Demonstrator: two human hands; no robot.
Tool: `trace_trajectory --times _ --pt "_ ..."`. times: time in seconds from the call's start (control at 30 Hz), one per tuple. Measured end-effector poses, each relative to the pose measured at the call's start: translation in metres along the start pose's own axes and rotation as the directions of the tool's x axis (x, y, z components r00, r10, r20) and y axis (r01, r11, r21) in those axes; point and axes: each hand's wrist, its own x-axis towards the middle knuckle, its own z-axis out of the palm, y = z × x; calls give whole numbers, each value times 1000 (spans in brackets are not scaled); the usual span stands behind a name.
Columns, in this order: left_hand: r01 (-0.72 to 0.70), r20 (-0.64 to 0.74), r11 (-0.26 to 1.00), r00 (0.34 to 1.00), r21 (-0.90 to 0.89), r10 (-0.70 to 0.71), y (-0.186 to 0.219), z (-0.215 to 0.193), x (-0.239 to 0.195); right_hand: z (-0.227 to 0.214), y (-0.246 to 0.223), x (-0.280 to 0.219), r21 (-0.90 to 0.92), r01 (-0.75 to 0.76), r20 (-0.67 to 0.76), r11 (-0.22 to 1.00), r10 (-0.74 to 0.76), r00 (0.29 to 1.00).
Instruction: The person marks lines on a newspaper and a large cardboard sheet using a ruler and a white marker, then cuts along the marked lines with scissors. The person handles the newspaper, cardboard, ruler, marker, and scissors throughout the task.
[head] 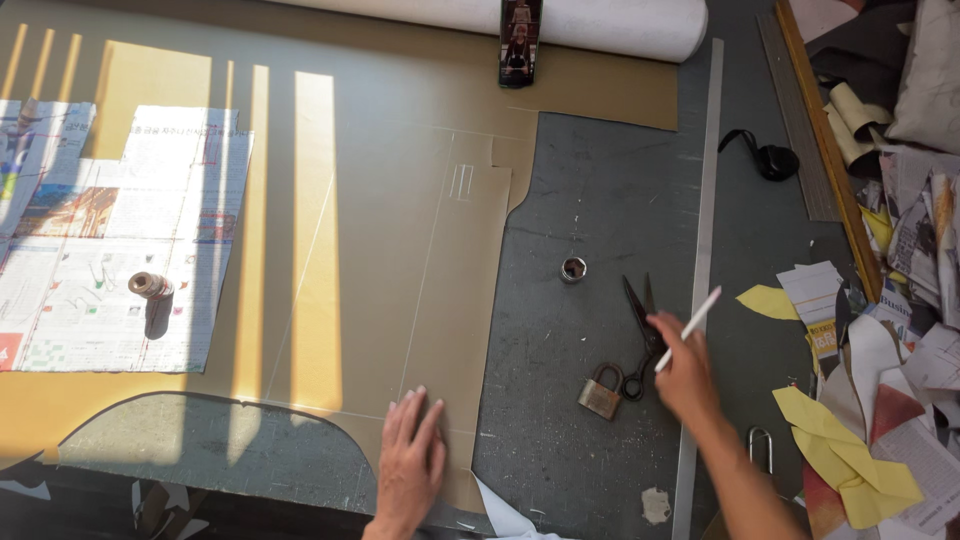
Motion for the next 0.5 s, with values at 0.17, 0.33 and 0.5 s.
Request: trace_trajectory --times 0.17,0.33,0.5 --pt "-12 -24 993 1000 -121 9 23 35 -41 -26 20 70 -480 107 179 871 -22 984" --pt "106 -16 975 994 -197 -112 22 53 -61 -24 27 77 -539 142 204 830 -34 978" --pt "144 24 962 990 -233 -142 24 40 -50 -4 6 41 -379 103 -62 920 -136 989"
